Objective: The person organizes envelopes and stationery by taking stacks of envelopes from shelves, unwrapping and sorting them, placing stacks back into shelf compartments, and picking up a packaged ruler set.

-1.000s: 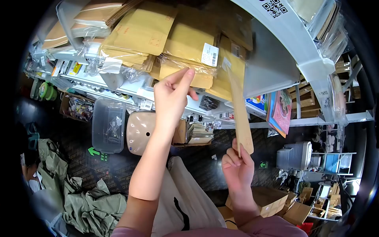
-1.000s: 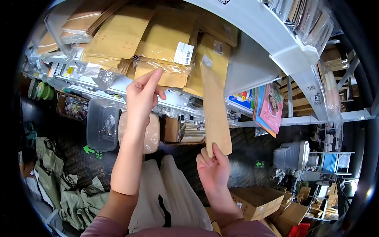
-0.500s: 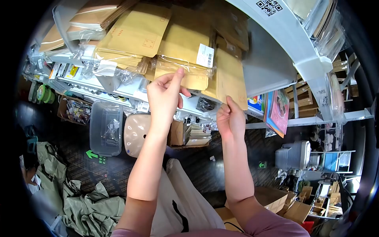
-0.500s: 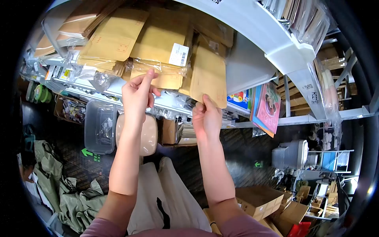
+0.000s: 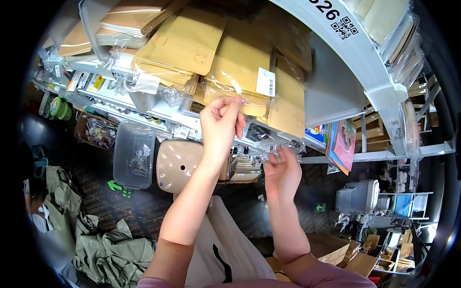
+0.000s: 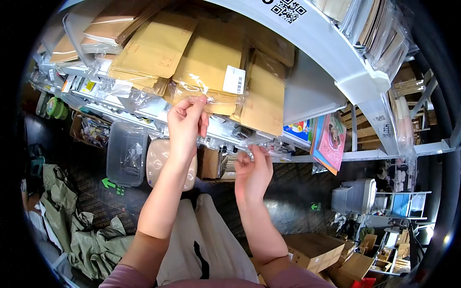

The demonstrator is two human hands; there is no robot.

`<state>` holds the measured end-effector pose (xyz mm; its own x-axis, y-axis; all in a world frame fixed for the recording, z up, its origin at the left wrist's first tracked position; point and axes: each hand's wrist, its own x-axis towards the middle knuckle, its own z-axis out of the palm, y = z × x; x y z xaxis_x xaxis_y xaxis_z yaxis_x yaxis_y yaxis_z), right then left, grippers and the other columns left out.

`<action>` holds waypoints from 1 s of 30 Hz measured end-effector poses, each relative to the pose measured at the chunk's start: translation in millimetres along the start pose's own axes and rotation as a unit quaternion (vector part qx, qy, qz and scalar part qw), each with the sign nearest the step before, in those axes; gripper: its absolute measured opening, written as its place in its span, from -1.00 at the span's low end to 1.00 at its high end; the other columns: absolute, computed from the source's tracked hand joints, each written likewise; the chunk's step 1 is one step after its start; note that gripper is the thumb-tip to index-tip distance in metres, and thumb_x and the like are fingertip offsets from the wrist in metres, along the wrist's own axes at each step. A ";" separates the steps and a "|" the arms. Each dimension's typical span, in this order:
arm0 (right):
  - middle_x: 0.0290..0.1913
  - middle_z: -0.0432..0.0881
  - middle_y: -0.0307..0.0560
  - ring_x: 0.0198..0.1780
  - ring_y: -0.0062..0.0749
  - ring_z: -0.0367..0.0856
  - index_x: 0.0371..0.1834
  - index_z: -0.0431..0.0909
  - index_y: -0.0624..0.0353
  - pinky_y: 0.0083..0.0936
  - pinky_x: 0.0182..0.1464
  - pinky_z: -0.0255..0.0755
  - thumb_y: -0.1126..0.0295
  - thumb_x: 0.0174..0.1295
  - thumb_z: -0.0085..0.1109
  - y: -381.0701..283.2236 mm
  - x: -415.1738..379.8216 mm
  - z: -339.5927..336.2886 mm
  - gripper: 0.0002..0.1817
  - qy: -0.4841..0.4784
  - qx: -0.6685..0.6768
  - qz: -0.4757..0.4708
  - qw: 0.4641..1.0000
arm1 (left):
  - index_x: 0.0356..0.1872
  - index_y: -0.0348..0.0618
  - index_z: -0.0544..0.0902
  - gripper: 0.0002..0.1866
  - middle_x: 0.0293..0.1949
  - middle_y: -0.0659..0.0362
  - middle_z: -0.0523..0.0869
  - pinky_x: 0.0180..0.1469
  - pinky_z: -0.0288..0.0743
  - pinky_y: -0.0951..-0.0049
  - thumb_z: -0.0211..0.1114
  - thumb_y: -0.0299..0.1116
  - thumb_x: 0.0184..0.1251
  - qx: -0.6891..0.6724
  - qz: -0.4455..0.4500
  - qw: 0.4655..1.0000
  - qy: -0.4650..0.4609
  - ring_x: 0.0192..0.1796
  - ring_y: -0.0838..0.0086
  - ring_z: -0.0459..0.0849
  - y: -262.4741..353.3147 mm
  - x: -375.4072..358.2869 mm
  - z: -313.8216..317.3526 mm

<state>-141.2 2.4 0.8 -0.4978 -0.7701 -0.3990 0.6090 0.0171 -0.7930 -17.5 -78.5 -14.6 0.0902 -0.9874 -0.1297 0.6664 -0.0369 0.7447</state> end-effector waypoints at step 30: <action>-0.13 0.59 -0.18 -0.16 -0.49 0.61 0.04 0.39 0.16 -0.52 -0.24 0.55 0.44 0.21 0.08 -27.7 25.0 5.0 -0.68 -0.166 -0.028 0.143 0.975 | 0.03 -0.33 0.41 -0.68 -0.08 0.09 0.57 -0.09 0.46 0.47 0.11 -0.42 0.30 -0.096 -0.074 0.993 0.013 -0.09 0.50 0.56 15.9 -42.2 -28.4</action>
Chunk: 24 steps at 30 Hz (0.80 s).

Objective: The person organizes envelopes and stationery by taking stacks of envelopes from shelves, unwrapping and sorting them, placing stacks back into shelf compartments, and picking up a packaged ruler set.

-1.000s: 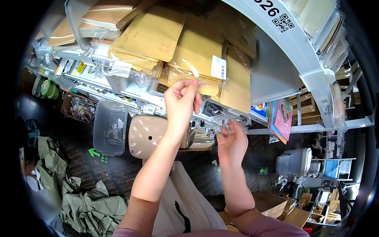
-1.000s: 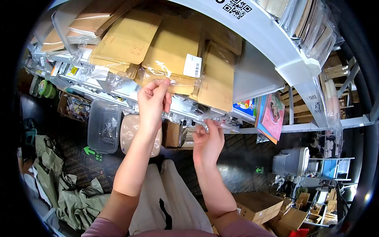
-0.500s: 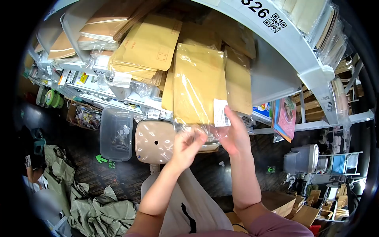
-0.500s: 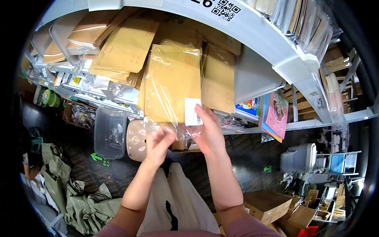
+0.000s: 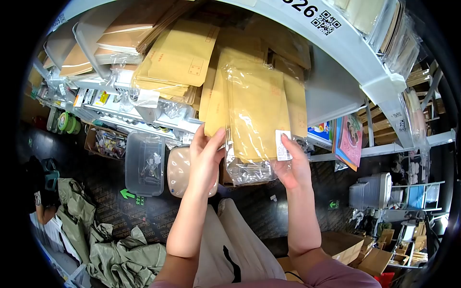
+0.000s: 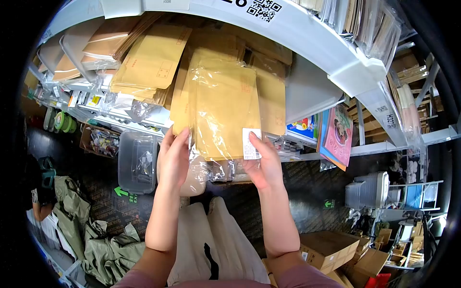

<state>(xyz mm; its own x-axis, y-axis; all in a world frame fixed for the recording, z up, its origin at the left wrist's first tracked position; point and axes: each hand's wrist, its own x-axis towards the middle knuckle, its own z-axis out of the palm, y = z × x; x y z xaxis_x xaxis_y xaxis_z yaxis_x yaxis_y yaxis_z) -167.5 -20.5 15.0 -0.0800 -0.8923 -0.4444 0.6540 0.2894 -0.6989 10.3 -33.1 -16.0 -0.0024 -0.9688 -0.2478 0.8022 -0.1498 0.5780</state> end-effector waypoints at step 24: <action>0.03 0.52 -0.02 0.00 -0.30 0.54 0.13 0.32 0.25 -0.32 0.02 0.47 0.38 0.31 -0.10 0.9 -35.9 -80.8 -0.65 -0.086 0.201 0.025 0.975 | -0.13 -0.33 0.42 -0.79 -0.21 0.09 0.59 -0.18 0.64 0.48 0.07 -0.39 0.35 0.058 0.055 0.994 0.069 -0.24 0.46 0.65 -10.8 52.7 6.0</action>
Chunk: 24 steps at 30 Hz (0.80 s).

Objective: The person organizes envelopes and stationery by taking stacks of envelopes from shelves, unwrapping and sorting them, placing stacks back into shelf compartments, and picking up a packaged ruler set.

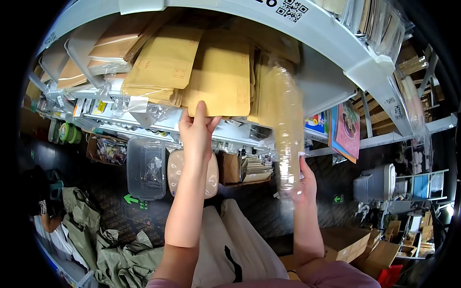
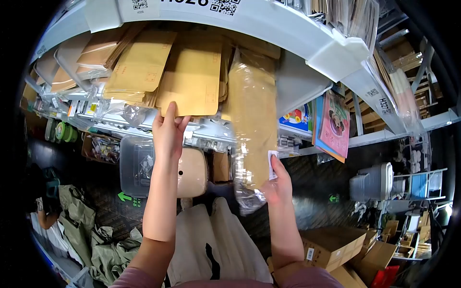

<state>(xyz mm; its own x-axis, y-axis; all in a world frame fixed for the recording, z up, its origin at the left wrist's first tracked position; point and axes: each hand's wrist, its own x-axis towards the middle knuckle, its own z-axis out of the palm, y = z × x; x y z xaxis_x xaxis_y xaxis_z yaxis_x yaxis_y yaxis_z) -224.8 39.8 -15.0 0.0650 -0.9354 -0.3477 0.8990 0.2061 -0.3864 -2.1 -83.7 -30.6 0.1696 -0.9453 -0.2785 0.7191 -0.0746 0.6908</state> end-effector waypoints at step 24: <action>-0.24 0.63 -0.03 -0.35 -0.50 0.58 0.36 0.12 0.01 -0.76 -0.40 0.51 0.28 0.23 0.05 10.9 -2.1 -3.9 -0.39 -0.108 0.264 0.127 0.950 | -0.39 -0.20 0.38 -0.80 -0.42 0.19 0.51 -0.15 0.55 0.58 0.27 -0.46 0.20 -0.198 0.026 0.979 0.051 -0.37 0.53 0.56 -27.0 -13.3 5.4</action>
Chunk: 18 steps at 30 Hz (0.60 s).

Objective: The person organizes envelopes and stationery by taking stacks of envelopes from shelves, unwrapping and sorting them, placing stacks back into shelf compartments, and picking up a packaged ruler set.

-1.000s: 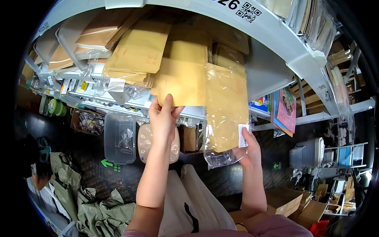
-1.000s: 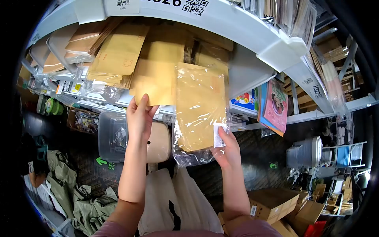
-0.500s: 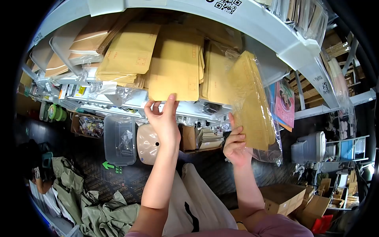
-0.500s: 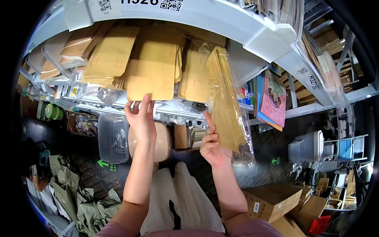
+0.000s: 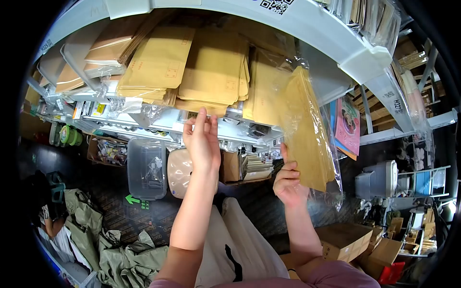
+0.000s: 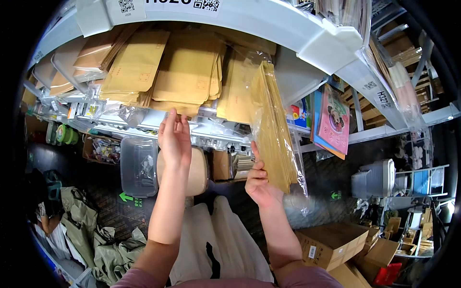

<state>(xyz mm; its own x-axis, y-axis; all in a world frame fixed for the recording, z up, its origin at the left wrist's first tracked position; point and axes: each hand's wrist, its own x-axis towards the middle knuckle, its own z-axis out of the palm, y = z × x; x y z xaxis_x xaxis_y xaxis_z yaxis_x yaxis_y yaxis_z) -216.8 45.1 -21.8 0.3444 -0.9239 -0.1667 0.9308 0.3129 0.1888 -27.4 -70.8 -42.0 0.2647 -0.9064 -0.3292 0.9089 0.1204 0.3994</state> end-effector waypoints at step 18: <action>-0.10 0.59 0.09 -0.17 -0.28 0.63 0.02 0.40 0.41 -0.44 -0.06 0.51 0.44 -0.01 0.15 -70.8 -98.2 -17.1 -0.52 0.175 -0.472 -0.214 0.837 | -0.31 -0.16 0.43 -0.90 -0.47 0.29 0.48 -0.27 0.36 0.62 0.19 -0.48 0.26 0.284 0.029 0.952 -0.114 -0.39 0.66 0.46 -20.2 -50.8 -17.8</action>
<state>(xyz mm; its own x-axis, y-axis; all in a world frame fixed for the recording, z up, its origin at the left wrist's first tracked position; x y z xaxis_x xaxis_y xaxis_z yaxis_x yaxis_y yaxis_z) -314.5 117.5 -35.3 -0.1847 -0.9265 -0.3278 0.6026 0.1567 -0.7825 -53.4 -20.0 -48.6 0.1725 -0.9771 -0.1245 0.5569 -0.0075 0.8305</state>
